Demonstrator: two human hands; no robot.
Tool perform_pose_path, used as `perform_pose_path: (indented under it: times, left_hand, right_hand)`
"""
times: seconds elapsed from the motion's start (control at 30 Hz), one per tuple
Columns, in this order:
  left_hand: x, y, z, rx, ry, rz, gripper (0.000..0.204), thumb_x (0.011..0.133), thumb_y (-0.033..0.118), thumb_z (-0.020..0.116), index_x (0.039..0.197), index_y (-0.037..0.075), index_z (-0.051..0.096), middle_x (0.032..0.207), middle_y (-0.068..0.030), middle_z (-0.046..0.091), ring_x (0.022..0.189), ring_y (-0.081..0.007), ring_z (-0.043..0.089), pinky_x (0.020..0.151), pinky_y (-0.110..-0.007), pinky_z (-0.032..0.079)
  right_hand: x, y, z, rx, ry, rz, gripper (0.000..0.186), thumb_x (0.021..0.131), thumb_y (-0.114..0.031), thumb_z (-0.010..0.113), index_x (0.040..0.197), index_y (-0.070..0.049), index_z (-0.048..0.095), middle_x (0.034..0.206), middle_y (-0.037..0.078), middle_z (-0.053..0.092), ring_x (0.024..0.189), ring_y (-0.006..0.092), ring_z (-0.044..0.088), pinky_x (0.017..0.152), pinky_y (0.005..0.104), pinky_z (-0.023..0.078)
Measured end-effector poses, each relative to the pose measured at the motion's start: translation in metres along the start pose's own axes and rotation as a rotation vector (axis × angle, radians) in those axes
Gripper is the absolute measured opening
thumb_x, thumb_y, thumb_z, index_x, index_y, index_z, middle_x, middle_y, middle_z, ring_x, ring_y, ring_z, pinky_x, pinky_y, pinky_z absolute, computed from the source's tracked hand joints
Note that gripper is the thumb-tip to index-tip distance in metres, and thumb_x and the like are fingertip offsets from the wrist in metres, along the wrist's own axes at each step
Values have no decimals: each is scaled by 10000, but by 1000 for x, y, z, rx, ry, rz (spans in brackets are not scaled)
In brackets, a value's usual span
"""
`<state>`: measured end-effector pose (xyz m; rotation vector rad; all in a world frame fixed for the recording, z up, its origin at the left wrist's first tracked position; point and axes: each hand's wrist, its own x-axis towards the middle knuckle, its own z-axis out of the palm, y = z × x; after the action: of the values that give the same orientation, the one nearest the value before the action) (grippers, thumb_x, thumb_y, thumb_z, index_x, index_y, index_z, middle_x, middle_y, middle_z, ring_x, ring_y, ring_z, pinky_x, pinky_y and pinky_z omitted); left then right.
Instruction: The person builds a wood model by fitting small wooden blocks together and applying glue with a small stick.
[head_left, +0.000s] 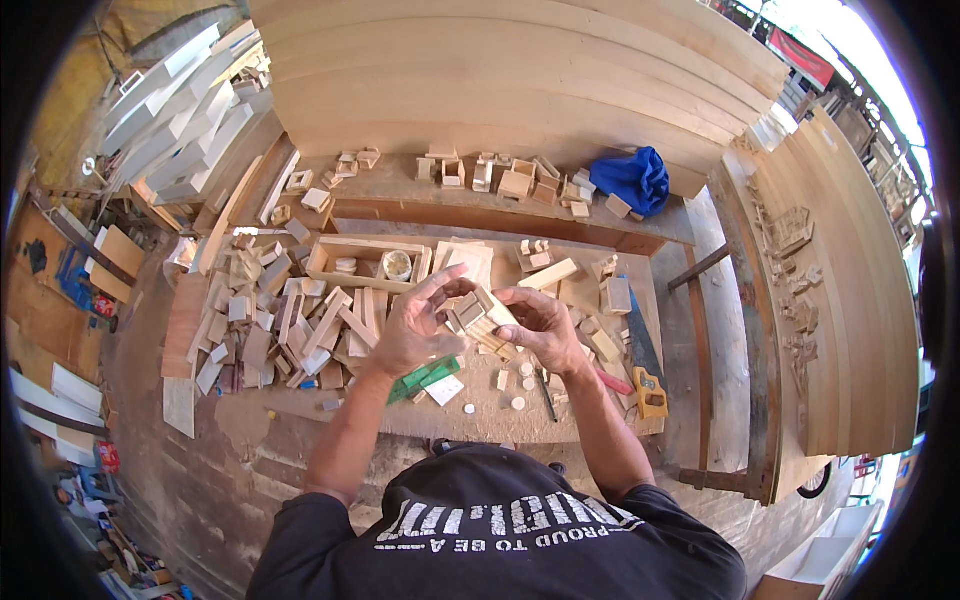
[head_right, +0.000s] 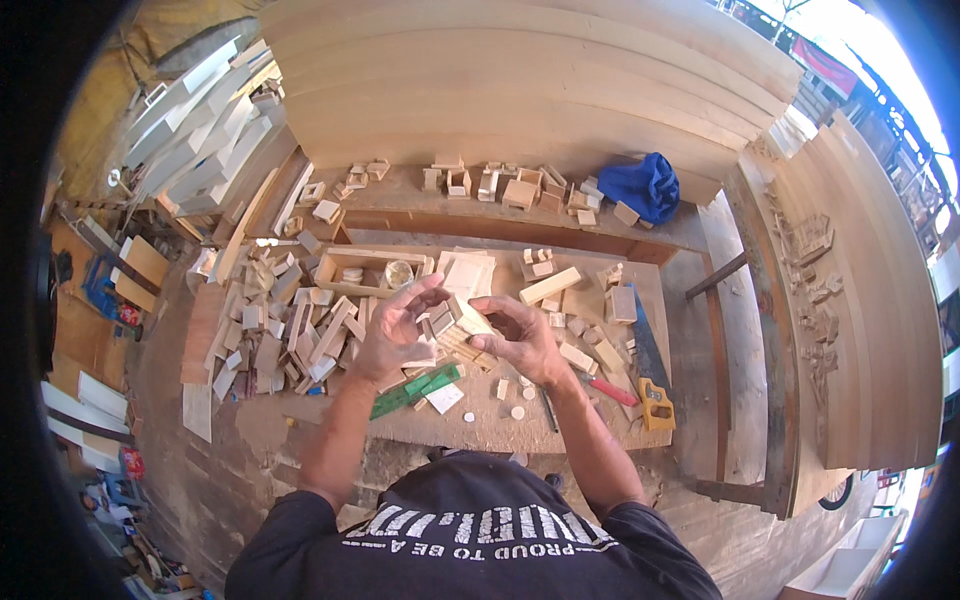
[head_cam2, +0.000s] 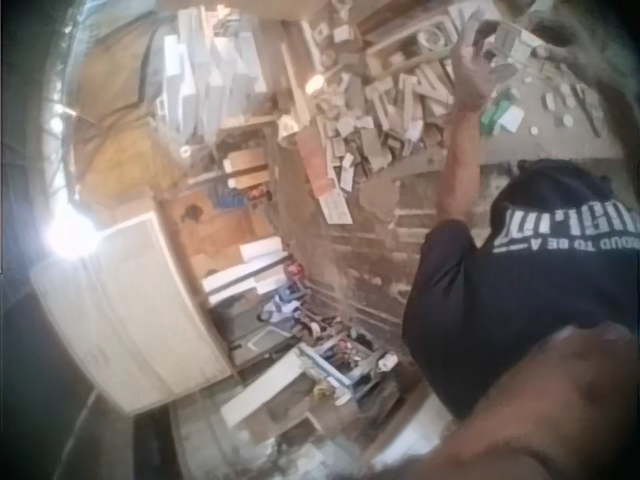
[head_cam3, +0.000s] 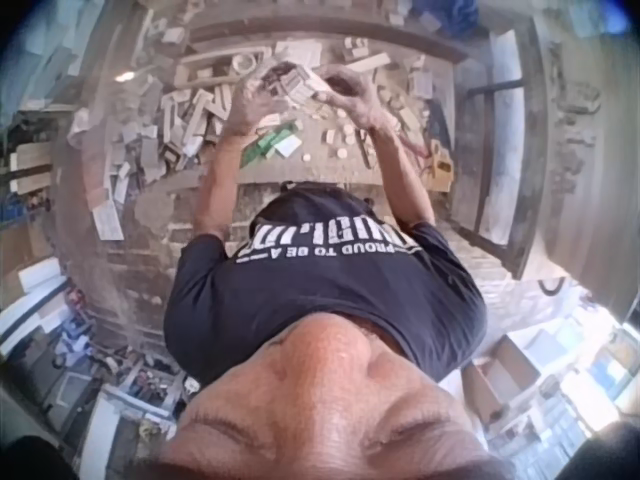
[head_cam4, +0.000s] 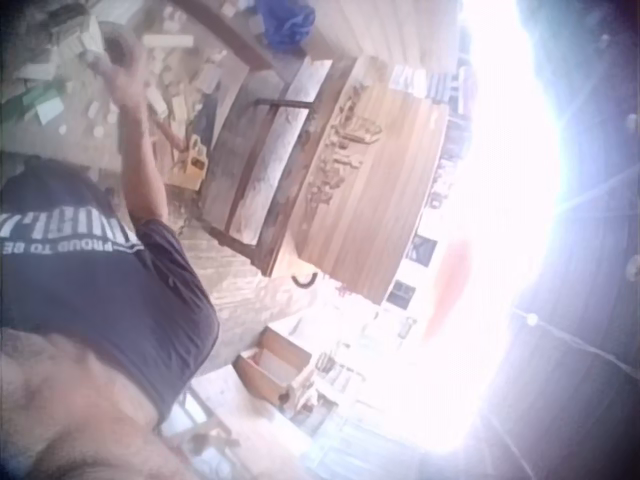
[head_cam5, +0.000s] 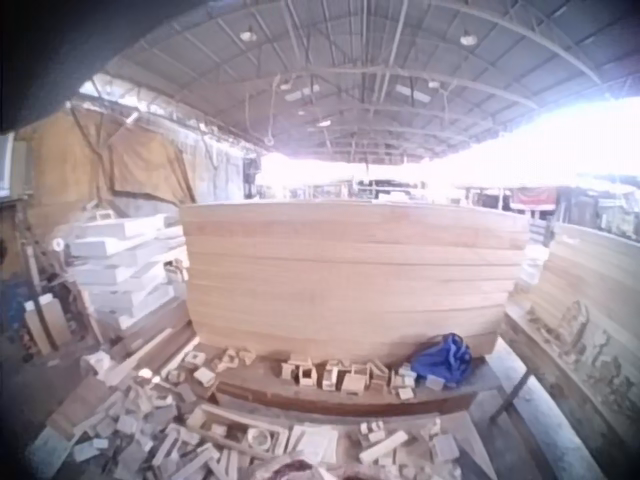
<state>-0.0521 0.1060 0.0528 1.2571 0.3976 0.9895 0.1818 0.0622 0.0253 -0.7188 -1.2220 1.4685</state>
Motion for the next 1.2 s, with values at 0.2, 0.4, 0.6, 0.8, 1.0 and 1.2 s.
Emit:
perform_pose_path:
  times: [0.2, 0.4, 0.6, 0.8, 1.0, 1.2]
  left_hand:
    - [-9, -7, 43, 285, 312, 113, 766, 801, -41, 796, 1474, -59, 430, 1219, -134, 632, 1143, -182, 638, 999, -314, 532]
    - [-12, -19, 49, 349, 351, 139, 752, 813, -48, 772, 1478, -61, 421, 1231, -153, 628, 1131, -189, 640, 1009, -321, 526]
    - [-15, -19, 53, 380, 357, 137, 779, 811, -41, 771, 1493, -57, 394, 1238, -168, 627, 1140, -196, 636, 1014, -328, 523]
    - [-14, -22, 54, 403, 361, 177, 776, 805, -28, 774, 1483, -68, 398, 1223, -168, 636, 1136, -199, 641, 1017, -338, 520]
    - [-12, -21, 53, 430, 318, 185, 753, 813, -53, 765, 1478, -63, 412, 1243, -162, 623, 1145, -199, 634, 1014, -334, 527]
    - [-11, -22, 49, 403, 279, 194, 722, 816, -58, 775, 1461, -52, 448, 1254, -156, 621, 1154, -199, 631, 1013, -333, 528]
  right_hand:
    - [-5, 32, 2, 35, 108, -115, 530, 871, -24, 796, 1361, -2, 594, 1287, 105, 655, 1196, 194, 611, 1006, 349, 532]
    - [-9, 49, 0, 106, 111, -107, 531, 876, -16, 787, 1370, -18, 593, 1378, 121, 611, 1291, 232, 573, 1051, 391, 521]
    - [-11, 50, 4, 144, 104, -117, 524, 881, -18, 781, 1371, -22, 594, 1397, 124, 604, 1310, 238, 562, 1060, 403, 515]
    - [-11, 48, 3, 140, 90, -153, 515, 883, -22, 781, 1366, -29, 603, 1377, 115, 618, 1293, 228, 569, 1045, 394, 525]
    - [-8, 50, -1, 174, 81, -176, 516, 871, 24, 771, 1357, -29, 606, 1388, 121, 612, 1307, 238, 564, 1057, 396, 520]
    - [-7, 53, -4, 205, 70, -197, 515, 862, 50, 768, 1346, -23, 607, 1400, 136, 604, 1329, 253, 553, 1101, 412, 489]
